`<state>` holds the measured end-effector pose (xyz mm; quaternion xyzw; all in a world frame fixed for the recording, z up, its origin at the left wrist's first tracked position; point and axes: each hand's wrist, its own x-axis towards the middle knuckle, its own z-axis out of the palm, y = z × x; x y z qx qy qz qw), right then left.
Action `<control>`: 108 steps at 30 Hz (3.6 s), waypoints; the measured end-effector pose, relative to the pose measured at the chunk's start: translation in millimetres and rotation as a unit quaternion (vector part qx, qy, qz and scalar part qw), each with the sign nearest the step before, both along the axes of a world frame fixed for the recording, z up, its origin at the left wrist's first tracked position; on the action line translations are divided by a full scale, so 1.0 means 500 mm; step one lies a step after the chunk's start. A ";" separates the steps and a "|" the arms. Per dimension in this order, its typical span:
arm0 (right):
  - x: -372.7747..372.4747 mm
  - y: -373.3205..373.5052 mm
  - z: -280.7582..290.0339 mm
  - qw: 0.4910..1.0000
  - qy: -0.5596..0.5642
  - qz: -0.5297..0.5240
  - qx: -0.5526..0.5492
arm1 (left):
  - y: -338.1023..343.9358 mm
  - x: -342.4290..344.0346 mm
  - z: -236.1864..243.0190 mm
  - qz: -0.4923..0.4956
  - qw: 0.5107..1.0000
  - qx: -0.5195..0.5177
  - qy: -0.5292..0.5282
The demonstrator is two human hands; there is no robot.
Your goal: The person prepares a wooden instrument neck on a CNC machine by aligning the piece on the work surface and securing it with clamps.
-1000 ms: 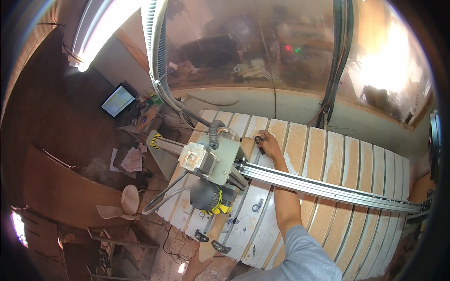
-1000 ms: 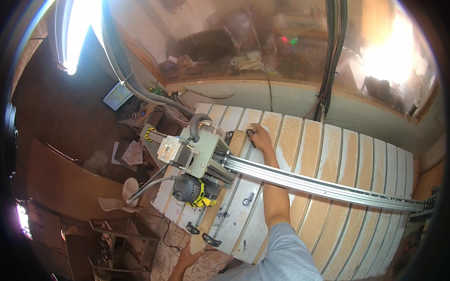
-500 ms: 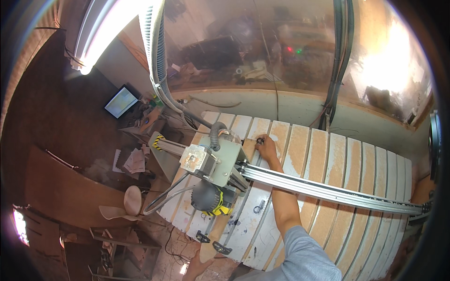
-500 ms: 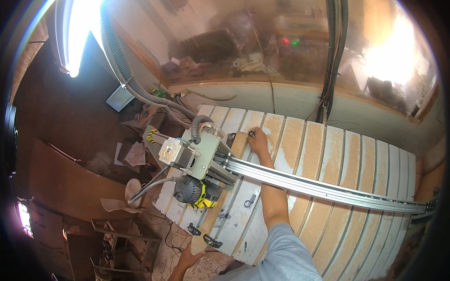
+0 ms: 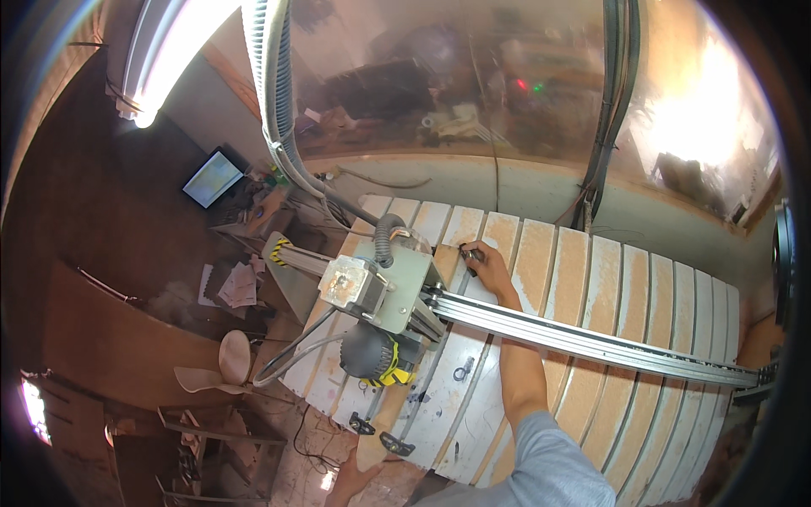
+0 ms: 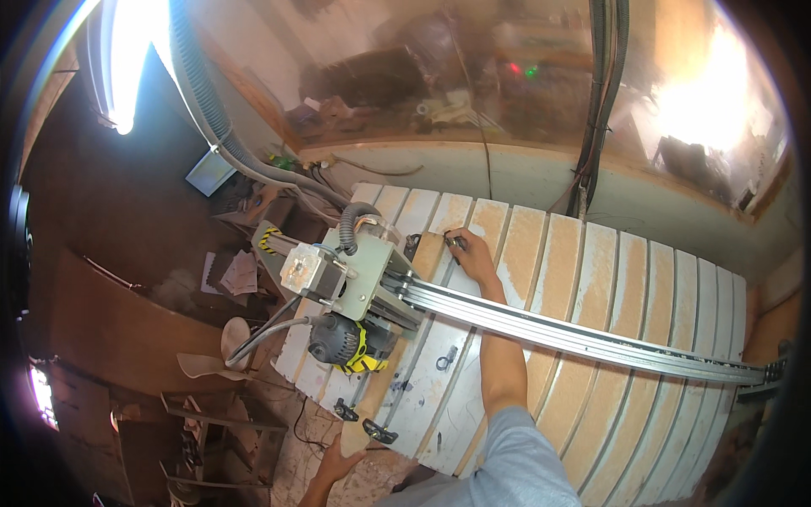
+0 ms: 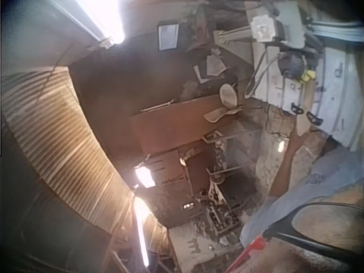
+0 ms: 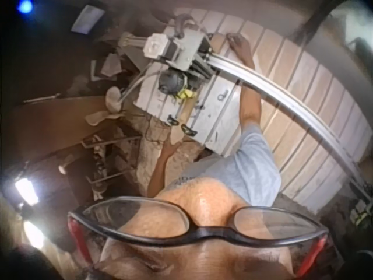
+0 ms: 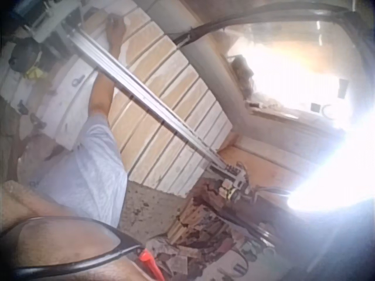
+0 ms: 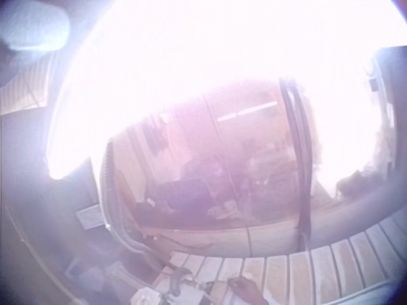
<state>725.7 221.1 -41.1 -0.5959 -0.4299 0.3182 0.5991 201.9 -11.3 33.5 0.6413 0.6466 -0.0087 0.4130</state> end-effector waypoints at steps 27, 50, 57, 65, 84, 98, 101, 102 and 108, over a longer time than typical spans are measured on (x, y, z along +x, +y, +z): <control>0.002 0.013 0.025 0.982 -0.186 0.035 -0.001 | 0.008 0.017 0.017 0.000 1.000 -0.011 0.016; -0.033 0.027 0.035 0.972 -0.210 -0.039 -0.094 | 0.007 -0.002 -0.001 -0.022 0.999 0.028 -0.022; -0.024 0.006 0.052 0.975 -0.194 -0.022 -0.106 | 0.006 -0.007 -0.006 -0.012 0.999 0.018 -0.036; -0.027 -0.069 0.074 0.956 -0.278 -0.047 0.075 | 0.005 -0.011 -0.007 -0.007 1.000 0.015 -0.019; -0.085 -0.015 0.106 0.906 -0.360 -0.179 -0.131 | -0.011 -0.015 -0.007 -0.019 0.996 0.055 -0.066; -0.009 -0.049 0.066 0.938 -0.346 0.033 -0.003 | 0.005 -0.024 -0.016 0.003 0.997 -0.011 -0.075; 0.009 -0.033 0.038 0.939 -0.343 0.000 -0.002 | 0.002 -0.026 -0.022 -0.005 0.997 -0.007 -0.074; 0.006 -0.030 0.040 0.941 -0.337 -0.007 -0.012 | 0.001 -0.028 -0.028 -0.007 0.997 -0.004 -0.073; -0.041 -0.019 0.005 0.929 -0.348 -0.116 -0.057 | -0.011 -0.035 -0.022 0.009 0.995 0.013 -0.101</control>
